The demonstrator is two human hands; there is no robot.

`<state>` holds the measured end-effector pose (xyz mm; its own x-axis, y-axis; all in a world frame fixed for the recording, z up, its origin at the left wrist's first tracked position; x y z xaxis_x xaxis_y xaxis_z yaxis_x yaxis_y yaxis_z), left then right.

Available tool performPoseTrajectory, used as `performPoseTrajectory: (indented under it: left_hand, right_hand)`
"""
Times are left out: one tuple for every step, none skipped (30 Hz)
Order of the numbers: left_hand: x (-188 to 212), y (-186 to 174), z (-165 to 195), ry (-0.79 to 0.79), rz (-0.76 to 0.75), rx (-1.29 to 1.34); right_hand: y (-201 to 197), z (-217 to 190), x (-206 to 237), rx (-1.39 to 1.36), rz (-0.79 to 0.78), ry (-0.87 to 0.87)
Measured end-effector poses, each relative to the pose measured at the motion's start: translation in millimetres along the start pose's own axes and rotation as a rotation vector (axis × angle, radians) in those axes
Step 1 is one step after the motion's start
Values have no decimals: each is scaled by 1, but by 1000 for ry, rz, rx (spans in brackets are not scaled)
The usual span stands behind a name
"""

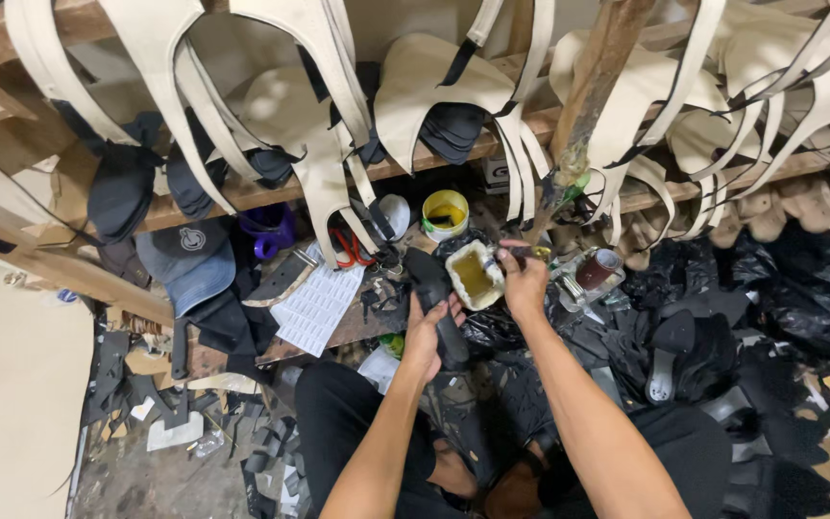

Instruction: The person sits on the floor and applies a yellowish liquid to a black shoe sole using a small brush. They repeatedly dip the brush into a container and spread the liquid across the sole surface.

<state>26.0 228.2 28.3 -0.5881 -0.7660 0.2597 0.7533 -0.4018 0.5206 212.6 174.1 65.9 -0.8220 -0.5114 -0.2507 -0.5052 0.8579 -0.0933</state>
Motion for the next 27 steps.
performPoseTrajectory:
  left_hand:
    - [0,0,-1,0,-6,-1]
    - [-1,1,-3,-3,-14,-4]
    - [-2,1,-4,-2,-12,-5]
    - [-2,1,-4,4,-12,-5]
    - [-3,1,-5,8,-9,-4]
    - [-4,0,-6,-3,9,16]
    - [-5,-1,-8,-16,25,34]
    - [-5,-2,-9,-28,43,53]
    - [-5,-2,-10,-9,33,58]
    - [-5,-2,-10,13,20,65]
    - [-5,-2,-10,34,10,71]
    - [-5,-2,-11,43,12,84]
    - [-5,-2,-12,47,13,97]
    - [-5,-1,-13,53,13,112]
    - [-5,0,-13,68,18,119]
    - [-5,1,-13,82,27,124]
    - [-5,2,-12,99,34,129]
    - [-4,2,-12,98,50,128]
    - [-3,2,-12,93,67,125]
    - [-2,2,-11,86,83,123]
    - [0,2,-9,95,79,108]
    - [2,3,-7,106,73,95]
    - [5,3,-4,120,68,82]
    - [8,3,-1,132,70,82]
    - [11,3,2,141,73,81]
    - [15,3,5,148,78,79]
    - [19,3,9,150,79,66]
  right_hand:
    - [0,-3,1,10,22,-65]
    - [0,-6,2,20,48,-128]
    - [0,-9,3,31,79,-195]
    - [1,-6,3,-18,98,-133]
    - [2,-4,3,-66,114,-68]
    - [3,-1,4,-115,131,2]
    - [5,0,3,-217,156,12]
    - [6,1,3,-319,180,23]
    - [7,2,2,-423,206,30]
    - [8,4,1,-460,213,76]
    - [9,6,2,-498,217,126]
    - [9,8,1,-534,223,178]
    - [7,12,1,-620,265,253]
    - [5,16,2,-706,307,325]
    - [3,21,2,-789,347,400]
    - [0,23,2,-837,342,398]
    - [-4,25,1,-887,336,395]
    - [-8,28,0,-938,331,392]
    - [-12,29,-1,-966,311,379]
    - [-18,31,-2,-992,292,365]
    - [-24,33,-2,-1019,274,349]
    - [-32,37,-2,-1021,281,339]
    - [-40,40,-1,-1025,285,329]
    - [-49,42,1,-1028,289,320]
    - [-56,44,4,-1076,267,339]
    - [-64,45,9,-1123,247,360]
    - [-70,46,14,-1171,225,378]
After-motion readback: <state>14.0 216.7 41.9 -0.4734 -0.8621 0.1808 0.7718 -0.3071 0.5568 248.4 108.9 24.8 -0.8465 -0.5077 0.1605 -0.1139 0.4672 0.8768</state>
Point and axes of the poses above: each hand's wrist, its own x-axis away from the middle knuckle, its own y-axis out of the palm, z = x × y, the point moved 4 cm from there along -x, towards the middle knuckle, and after that the axes turned 6 degrees about -x, right-handed, at the moved point
